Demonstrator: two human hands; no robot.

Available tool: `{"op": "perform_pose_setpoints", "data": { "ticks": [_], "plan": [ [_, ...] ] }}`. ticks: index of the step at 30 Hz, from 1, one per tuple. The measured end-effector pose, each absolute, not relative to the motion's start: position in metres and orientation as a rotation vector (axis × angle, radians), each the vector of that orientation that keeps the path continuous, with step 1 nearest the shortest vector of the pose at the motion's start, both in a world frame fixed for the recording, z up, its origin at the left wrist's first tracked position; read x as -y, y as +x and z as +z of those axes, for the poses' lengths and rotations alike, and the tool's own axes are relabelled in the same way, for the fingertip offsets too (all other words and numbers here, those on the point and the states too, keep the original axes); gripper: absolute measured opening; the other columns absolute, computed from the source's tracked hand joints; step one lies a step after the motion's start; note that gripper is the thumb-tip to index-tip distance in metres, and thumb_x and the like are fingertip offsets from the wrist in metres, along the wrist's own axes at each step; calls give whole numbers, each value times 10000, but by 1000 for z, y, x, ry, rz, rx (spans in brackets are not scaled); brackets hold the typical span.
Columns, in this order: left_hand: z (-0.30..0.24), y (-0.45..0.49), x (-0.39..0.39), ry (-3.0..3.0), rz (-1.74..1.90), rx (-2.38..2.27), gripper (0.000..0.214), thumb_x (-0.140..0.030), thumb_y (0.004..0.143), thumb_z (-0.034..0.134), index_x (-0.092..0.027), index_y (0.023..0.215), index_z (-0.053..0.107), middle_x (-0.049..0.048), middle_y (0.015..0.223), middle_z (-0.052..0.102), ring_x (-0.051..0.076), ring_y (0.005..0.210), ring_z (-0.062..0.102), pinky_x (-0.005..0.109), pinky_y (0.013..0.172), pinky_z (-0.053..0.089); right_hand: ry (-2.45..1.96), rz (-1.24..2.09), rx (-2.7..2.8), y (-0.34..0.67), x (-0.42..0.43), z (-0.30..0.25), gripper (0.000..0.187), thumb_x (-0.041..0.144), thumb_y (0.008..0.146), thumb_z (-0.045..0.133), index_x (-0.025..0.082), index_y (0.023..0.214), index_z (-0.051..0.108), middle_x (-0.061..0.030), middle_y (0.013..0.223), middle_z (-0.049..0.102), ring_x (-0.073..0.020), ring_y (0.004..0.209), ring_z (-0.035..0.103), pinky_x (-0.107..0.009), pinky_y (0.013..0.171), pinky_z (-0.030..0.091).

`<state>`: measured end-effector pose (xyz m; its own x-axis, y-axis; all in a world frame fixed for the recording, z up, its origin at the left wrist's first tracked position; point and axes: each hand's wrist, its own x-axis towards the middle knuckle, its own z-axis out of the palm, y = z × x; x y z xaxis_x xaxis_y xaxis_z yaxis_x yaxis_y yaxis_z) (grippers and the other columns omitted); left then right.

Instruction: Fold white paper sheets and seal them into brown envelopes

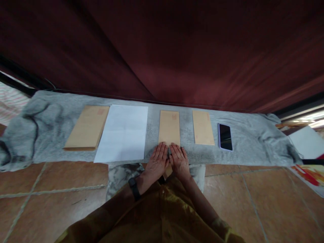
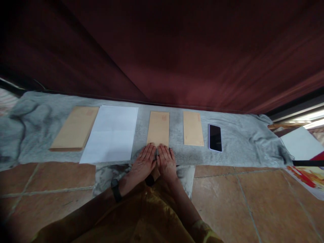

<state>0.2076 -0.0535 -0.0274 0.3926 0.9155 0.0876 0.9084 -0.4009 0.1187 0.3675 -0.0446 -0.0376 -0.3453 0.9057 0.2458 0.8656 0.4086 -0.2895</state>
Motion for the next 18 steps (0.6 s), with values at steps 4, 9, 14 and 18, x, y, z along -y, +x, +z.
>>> {"op": "perform_pose_setpoints", "data": {
  "ticks": [4,9,14,18],
  "plan": [
    [-27,205,57,2509,213,-1759,645,-311,978,463,-27,1544,343,207,1634,296,298,1546,203,463,1268,231,-1543,167,2300,368,46,-35,481,229,1043,403,155,1517,446,-107,1538,504,-225,1441,439,-451,1227,256],
    [-24,205,59,2465,211,-1818,690,-360,966,511,12,1525,357,238,1637,265,329,1546,194,472,1264,228,-1595,141,2238,370,48,-33,480,263,1055,399,144,1519,439,-116,1540,498,-234,1436,441,-473,1230,235],
    [-23,204,59,2455,219,-1808,730,-385,957,523,-15,1551,317,229,1637,263,316,1550,187,493,1256,248,-1605,123,2229,373,50,-36,488,271,1054,397,149,1525,433,-116,1540,499,-246,1436,440,-478,1223,250],
    [-25,201,60,2442,232,-1800,740,-405,960,512,-34,1564,299,222,1635,269,312,1550,198,507,1250,260,-1605,114,2230,375,50,-37,504,280,1054,386,151,1541,407,-120,1538,501,-247,1438,438,-477,1216,266]
  ]
}}
